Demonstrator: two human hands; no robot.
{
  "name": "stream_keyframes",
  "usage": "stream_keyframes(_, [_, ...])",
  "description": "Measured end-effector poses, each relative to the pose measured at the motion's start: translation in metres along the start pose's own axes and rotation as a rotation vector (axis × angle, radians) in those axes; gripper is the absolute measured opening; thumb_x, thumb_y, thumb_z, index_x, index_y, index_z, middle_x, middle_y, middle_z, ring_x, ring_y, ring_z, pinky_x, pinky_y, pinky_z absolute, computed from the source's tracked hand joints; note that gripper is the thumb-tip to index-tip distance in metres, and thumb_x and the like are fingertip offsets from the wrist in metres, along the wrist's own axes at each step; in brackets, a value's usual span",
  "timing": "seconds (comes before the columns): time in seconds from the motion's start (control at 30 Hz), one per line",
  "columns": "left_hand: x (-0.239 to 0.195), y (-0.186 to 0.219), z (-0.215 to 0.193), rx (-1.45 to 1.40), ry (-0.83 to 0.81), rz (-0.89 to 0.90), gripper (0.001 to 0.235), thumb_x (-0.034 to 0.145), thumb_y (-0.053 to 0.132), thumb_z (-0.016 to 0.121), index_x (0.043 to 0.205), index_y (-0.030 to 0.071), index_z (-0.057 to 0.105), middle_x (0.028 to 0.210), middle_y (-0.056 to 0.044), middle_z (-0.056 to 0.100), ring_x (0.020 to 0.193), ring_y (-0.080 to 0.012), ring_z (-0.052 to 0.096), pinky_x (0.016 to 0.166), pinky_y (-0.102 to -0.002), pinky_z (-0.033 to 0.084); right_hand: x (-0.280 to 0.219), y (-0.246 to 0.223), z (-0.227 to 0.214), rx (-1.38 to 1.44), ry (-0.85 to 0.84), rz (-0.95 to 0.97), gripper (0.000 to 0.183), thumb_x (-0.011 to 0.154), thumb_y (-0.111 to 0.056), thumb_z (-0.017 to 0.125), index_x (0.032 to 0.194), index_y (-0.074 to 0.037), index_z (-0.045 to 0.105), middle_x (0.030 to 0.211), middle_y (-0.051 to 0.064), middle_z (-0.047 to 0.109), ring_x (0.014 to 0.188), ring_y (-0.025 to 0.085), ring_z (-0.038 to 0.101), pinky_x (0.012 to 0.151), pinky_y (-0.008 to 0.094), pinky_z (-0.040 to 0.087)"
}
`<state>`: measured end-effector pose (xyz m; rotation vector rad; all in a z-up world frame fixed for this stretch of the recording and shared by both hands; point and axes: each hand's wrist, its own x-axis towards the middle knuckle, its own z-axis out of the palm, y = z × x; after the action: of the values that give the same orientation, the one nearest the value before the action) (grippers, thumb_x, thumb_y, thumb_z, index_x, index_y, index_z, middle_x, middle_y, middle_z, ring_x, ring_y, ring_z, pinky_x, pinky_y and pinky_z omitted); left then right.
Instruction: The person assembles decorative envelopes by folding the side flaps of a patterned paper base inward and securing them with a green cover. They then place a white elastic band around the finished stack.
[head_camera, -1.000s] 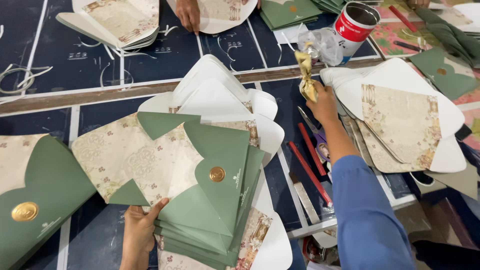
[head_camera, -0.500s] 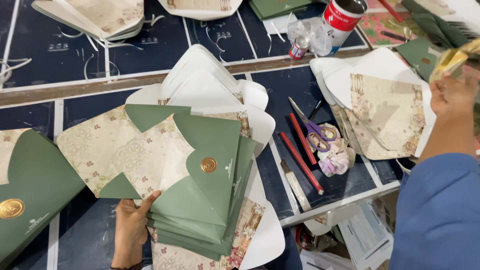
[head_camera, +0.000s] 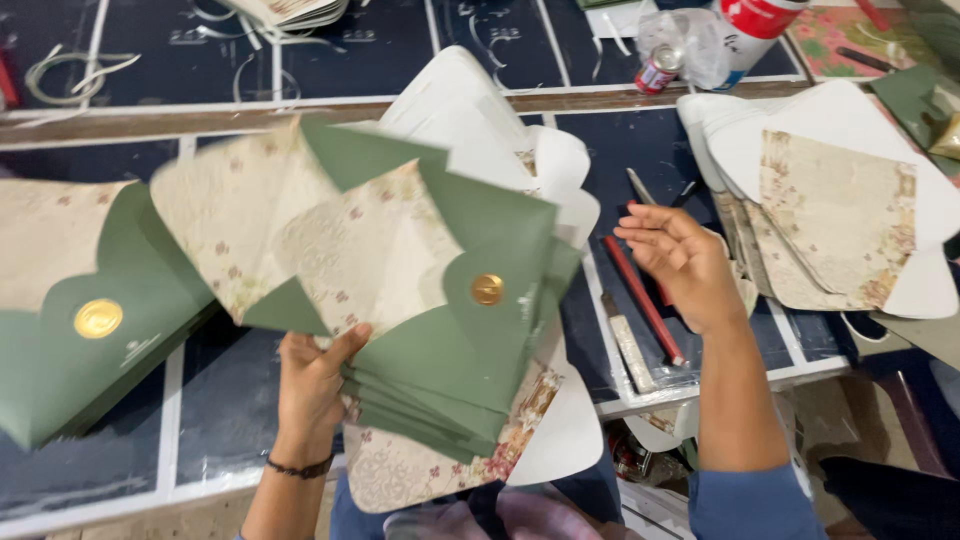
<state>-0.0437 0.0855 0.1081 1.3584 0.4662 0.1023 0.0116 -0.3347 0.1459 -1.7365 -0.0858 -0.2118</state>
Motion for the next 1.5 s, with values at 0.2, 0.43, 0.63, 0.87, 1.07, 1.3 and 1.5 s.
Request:
stream_keyframes(0.2, [-0.033,0.092,-0.003,0.289,-0.225,0.386,0.078,0.084,0.005,0.086,0.055,0.019,0.015,0.05,0.008,0.015,0.048,-0.0048,0.015,0.042,-0.028,0.025,-0.025,-0.096,0.017,-0.266,-0.202,-0.322,0.091,0.088,-0.03,0.067,0.162,-0.002,0.023,0.159,0.027,0.042,0.155,0.037,0.04,0.127,0.048,0.035])
stream_keyframes(0.43, [-0.049,0.174,-0.002,0.548,-0.685,0.909,0.013,0.088,0.011,0.081,0.096,0.002,0.075,0.097,-0.004,0.077,0.091,-0.0126,0.072,0.077,-0.029,0.061,-0.068,-0.005,0.019,-0.198,-0.282,-0.063,0.081,0.067,-0.014,0.087,0.14,-0.007,0.052,0.145,0.01,0.059,0.139,0.021,0.053,0.123,0.036,0.041])
stream_keyframes(0.63, [-0.03,0.101,-0.021,0.763,-0.575,1.085,0.042,0.083,0.031,0.087,0.085,0.008,0.052,0.086,-0.007,0.046,0.087,-0.0227,0.039,0.084,-0.052,0.02,-0.123,0.102,0.061,-0.129,-0.151,0.023,0.045,0.066,-0.01,0.097,0.107,-0.009,0.079,0.118,0.007,0.078,0.112,0.018,0.072,0.108,0.036,0.057])
stream_keyframes(0.87, [-0.041,0.021,-0.046,0.24,-0.269,0.608,0.112,0.059,0.015,0.1,0.15,0.004,0.036,0.141,-0.021,0.055,0.132,-0.037,0.055,0.116,-0.059,0.04,-0.119,0.142,0.066,0.049,-0.262,-0.19,0.072,0.059,0.011,0.095,0.125,0.007,0.068,0.12,0.021,0.077,0.119,0.028,0.067,0.107,0.054,0.05])
stream_keyframes(1.07, [-0.04,0.003,-0.041,0.004,-0.489,0.68,0.156,0.053,0.075,0.085,0.166,0.014,-0.004,0.165,-0.024,0.023,0.149,-0.0387,0.027,0.125,-0.065,0.024,-0.129,0.156,0.088,0.076,-0.27,-0.182,0.074,0.059,0.008,0.096,0.127,0.005,0.065,0.123,0.023,0.074,0.122,0.035,0.066,0.115,0.059,0.042])
stream_keyframes(1.3, [-0.023,-0.066,-0.058,0.178,-0.364,0.599,0.129,0.051,0.012,0.104,0.157,0.002,0.03,0.139,-0.019,0.061,0.122,-0.0352,0.064,0.11,-0.055,0.052,-0.145,0.159,0.074,0.06,-0.271,-0.074,0.066,0.066,0.004,0.094,0.126,0.005,0.068,0.119,0.023,0.078,0.112,0.032,0.07,0.102,0.056,0.053])
stream_keyframes(1.5, [-0.033,-0.042,-0.05,0.122,-0.274,0.589,0.088,0.051,0.008,0.106,0.125,0.007,0.058,0.101,-0.01,0.076,0.09,-0.0156,0.068,0.086,-0.036,0.056,-0.11,-0.017,0.059,0.654,-0.334,-0.403,0.118,0.07,-0.055,0.091,0.158,-0.014,0.025,0.163,0.019,0.036,0.146,0.033,0.041,0.129,0.056,0.027])
